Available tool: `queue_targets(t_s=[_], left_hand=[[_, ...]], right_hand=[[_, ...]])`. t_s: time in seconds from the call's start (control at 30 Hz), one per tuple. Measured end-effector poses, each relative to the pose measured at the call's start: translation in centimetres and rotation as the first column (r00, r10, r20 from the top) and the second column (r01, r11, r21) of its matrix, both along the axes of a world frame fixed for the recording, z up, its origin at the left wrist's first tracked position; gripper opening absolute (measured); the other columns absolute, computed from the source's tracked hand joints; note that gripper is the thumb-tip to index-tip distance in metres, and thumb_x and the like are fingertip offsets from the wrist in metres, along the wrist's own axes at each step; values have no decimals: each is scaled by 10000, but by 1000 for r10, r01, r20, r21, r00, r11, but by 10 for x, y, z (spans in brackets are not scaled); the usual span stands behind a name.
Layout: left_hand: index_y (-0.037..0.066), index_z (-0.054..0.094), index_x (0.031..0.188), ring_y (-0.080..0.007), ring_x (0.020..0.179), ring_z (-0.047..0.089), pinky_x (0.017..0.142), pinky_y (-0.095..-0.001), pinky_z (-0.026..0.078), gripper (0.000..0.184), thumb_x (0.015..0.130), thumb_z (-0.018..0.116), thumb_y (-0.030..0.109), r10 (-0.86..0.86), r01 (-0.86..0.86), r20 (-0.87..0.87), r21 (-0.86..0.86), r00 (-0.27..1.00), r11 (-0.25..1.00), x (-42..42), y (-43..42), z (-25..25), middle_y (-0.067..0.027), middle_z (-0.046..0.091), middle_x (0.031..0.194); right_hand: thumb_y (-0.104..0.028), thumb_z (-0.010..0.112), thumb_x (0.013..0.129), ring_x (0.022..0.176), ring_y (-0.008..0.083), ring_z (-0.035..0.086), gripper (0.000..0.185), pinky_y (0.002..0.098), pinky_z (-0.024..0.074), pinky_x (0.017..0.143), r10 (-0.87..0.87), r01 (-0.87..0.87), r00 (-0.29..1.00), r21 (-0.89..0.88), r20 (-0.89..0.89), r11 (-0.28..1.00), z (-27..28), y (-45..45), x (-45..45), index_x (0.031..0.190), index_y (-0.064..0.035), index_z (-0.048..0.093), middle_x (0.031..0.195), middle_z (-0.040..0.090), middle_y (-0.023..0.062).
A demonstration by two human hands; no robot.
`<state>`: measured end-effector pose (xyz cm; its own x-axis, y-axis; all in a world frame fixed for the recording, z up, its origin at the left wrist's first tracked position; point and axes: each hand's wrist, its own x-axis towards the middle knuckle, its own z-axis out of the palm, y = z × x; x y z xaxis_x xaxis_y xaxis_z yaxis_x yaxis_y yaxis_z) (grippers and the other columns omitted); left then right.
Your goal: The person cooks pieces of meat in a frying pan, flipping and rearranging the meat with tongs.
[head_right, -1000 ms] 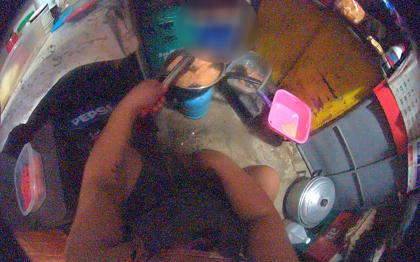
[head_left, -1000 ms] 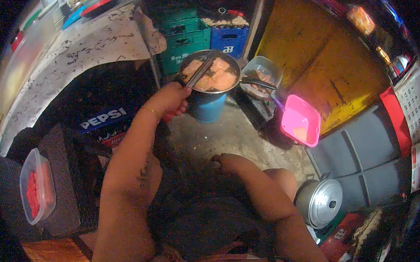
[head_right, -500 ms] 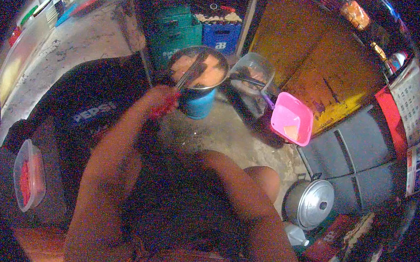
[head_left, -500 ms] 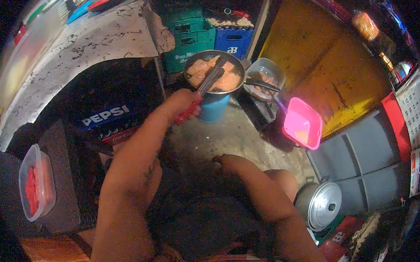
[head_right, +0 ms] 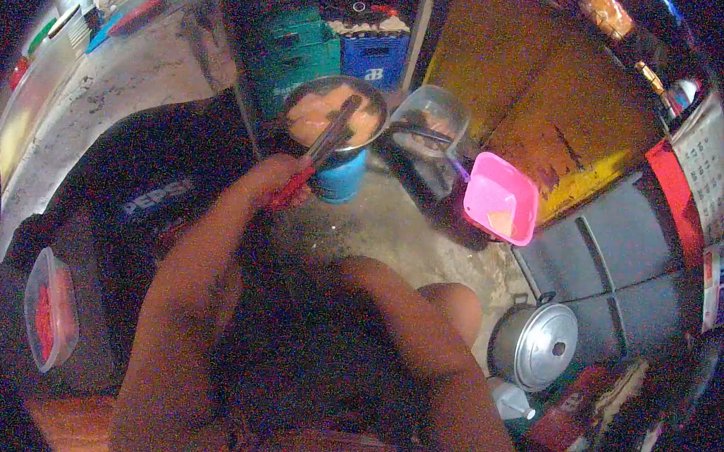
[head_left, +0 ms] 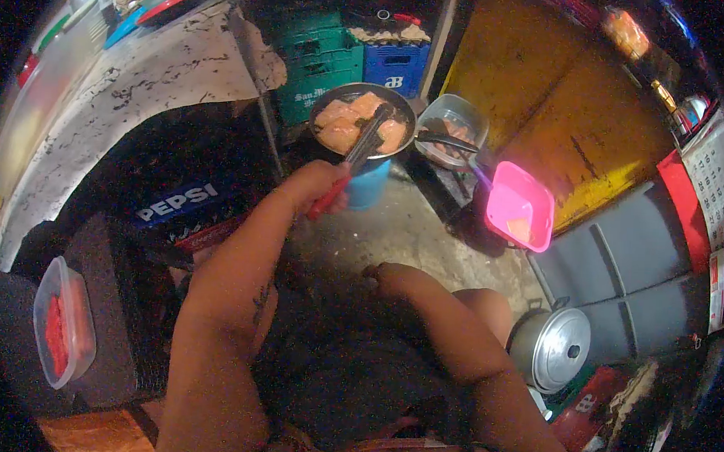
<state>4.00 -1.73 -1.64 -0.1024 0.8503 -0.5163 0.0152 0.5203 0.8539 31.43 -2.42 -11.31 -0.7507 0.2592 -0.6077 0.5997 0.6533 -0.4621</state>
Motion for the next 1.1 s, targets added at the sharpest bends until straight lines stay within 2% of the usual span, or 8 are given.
queue_targets(t_s=[0.13, 0.23, 0.4, 0.63, 0.73, 0.93, 1.03, 1.1], left_hand=[[49, 600, 1164, -260, 593, 682, 467, -399, 523, 479, 1074, 491, 507, 3, -3, 44, -5, 999, 1000, 1, -1, 3, -138, 707, 805], [13, 633, 1021, -267, 595, 678, 521, -421, 553, 479, 1073, 513, 475, 23, -24, 13, 39, 1000, 999, 5, -7, 11, -146, 689, 795], [16, 628, 1038, -267, 570, 666, 490, -424, 536, 475, 1073, 510, 475, -13, 14, -45, 18, 999, 1000, 4, -8, 19, -141, 679, 776], [22, 627, 1044, -254, 535, 641, 448, -403, 494, 489, 1066, 514, 497, -53, 51, -97, -26, 994, 998, -3, -3, 23, -129, 664, 739], [26, 629, 1048, -233, 525, 621, 422, -383, 450, 466, 1065, 523, 480, 19, -14, -90, 56, 996, 998, -4, -2, 25, -118, 656, 730], [37, 624, 988, -221, 517, 603, 426, -400, 453, 384, 1053, 562, 411, 108, -63, -378, 129, 920, 990, -14, -12, 50, -108, 653, 734], [39, 604, 990, -206, 521, 596, 430, -399, 456, 329, 1036, 605, 365, 219, 88, -765, 339, 606, 937, -46, -5, 14, -99, 640, 732], [36, 596, 1000, -199, 528, 596, 429, -396, 452, 307, 1023, 629, 341, 138, 1, -638, 213, 758, 977, -50, -6, 23, -97, 634, 733]], right_hand=[[-364, 772, 837, 1239, 406, 628, 711, 506, 502, 1033, -18, 18, 999, 3, 28, 1000, 7, -3, -2, 1482, -168, 544, 1340, 658, 213], [-368, 768, 842, 1229, 404, 632, 710, 508, 505, 1026, 18, -18, 1000, 21, 19, 1000, -2, -1, -1, 1485, -171, 540, 1334, 661, 212], [-373, 763, 850, 1191, 398, 647, 700, 508, 521, 992, -34, 39, 993, -38, 114, 999, 15, -5, -8, 1484, -184, 535, 1315, 664, 208], [-374, 756, 866, 1179, 402, 651, 673, 514, 527, 976, -16, 16, 998, -8, 53, 1000, 8, -3, -2, 1477, -198, 536, 1300, 665, 213], [-371, 764, 861, 1193, 408, 645, 681, 513, 523, 988, 0, 0, 999, 7, 32, 1000, 6, -2, -1, 1479, -198, 535, 1314, 660, 212], [-372, 778, 846, 1215, 421, 633, 704, 524, 517, 1008, 38, -37, 999, 40, -8, 999, -19, 4, 2, 1485, -204, 534, 1344, 646, 208], [-361, 773, 847, 1222, 425, 628, 702, 531, 515, 1014, 32, -32, 999, 42, 10, 999, -8, 0, 0, 1487, -203, 531, 1351, 643, 207], [-351, 769, 849, 1222, 427, 628, 701, 533, 516, 1013, 21, -23, 999, 48, 28, 999, -4, -1, -1, 1490, -200, 528, 1354, 642, 208]])
